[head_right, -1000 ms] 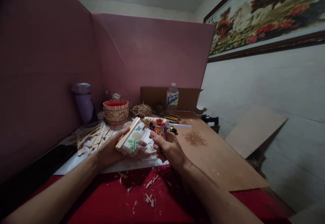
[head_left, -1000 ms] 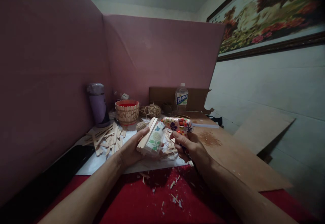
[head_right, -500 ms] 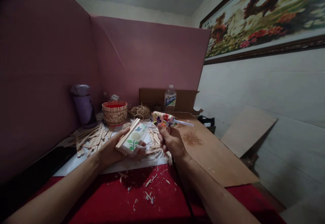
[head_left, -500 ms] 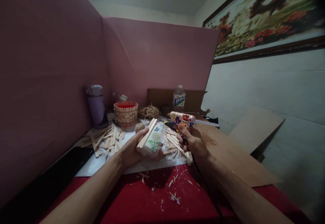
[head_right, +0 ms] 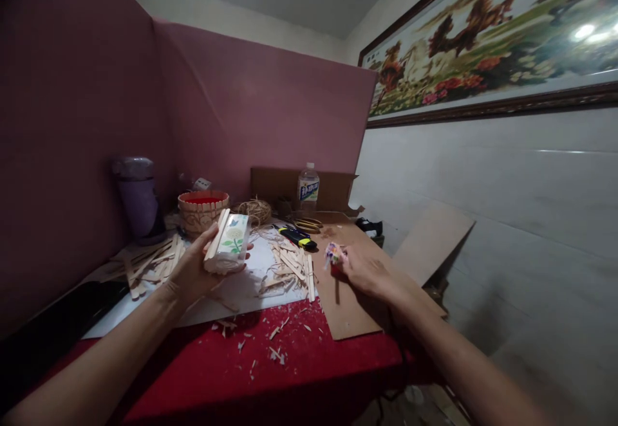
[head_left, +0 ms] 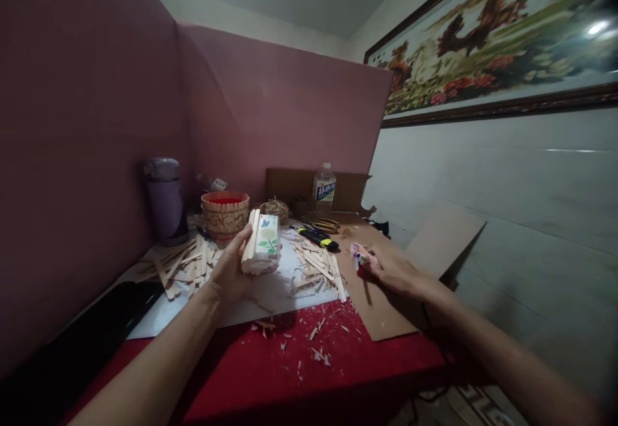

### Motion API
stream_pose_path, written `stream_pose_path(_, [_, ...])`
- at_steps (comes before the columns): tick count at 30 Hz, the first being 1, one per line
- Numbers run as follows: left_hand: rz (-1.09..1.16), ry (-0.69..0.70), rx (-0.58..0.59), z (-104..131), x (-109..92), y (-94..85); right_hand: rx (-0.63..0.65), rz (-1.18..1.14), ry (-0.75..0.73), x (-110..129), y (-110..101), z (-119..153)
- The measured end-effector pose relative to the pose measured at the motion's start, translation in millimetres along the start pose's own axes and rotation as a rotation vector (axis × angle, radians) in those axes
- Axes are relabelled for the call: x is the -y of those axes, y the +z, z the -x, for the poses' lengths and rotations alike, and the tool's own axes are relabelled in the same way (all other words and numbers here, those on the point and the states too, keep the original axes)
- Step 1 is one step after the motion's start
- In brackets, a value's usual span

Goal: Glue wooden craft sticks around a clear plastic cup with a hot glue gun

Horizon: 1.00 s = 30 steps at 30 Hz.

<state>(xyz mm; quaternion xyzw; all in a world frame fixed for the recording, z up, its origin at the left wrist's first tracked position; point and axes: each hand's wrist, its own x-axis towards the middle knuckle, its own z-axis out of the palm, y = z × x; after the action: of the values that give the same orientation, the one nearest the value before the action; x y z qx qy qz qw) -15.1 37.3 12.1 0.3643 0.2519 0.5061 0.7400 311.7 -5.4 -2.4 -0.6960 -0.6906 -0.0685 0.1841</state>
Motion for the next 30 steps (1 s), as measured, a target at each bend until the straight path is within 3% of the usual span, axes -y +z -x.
stream_pose_path(5, [0.033,0.043,-0.051,2.0,-0.2,5.6,0.083,0.088,-0.063,7.5,0.6,5.1])
stream_pose_path(9, [0.056,0.055,-0.059,3.3,0.0,9.7,0.028,0.110,-0.073,40.7,-2.8,-6.0])
stream_pose_path(14, [0.030,0.042,-0.067,4.7,-0.3,10.7,0.128,-0.018,-0.134,72.8,12.6,-32.4])
stream_pose_path(19, [0.039,0.043,-0.054,2.7,2.2,8.7,0.153,-0.250,-0.058,73.1,27.2,-56.4])
stream_pose_path(30, [0.045,0.020,-0.067,1.4,5.9,9.8,0.023,-0.754,0.134,76.3,13.7,-76.4])
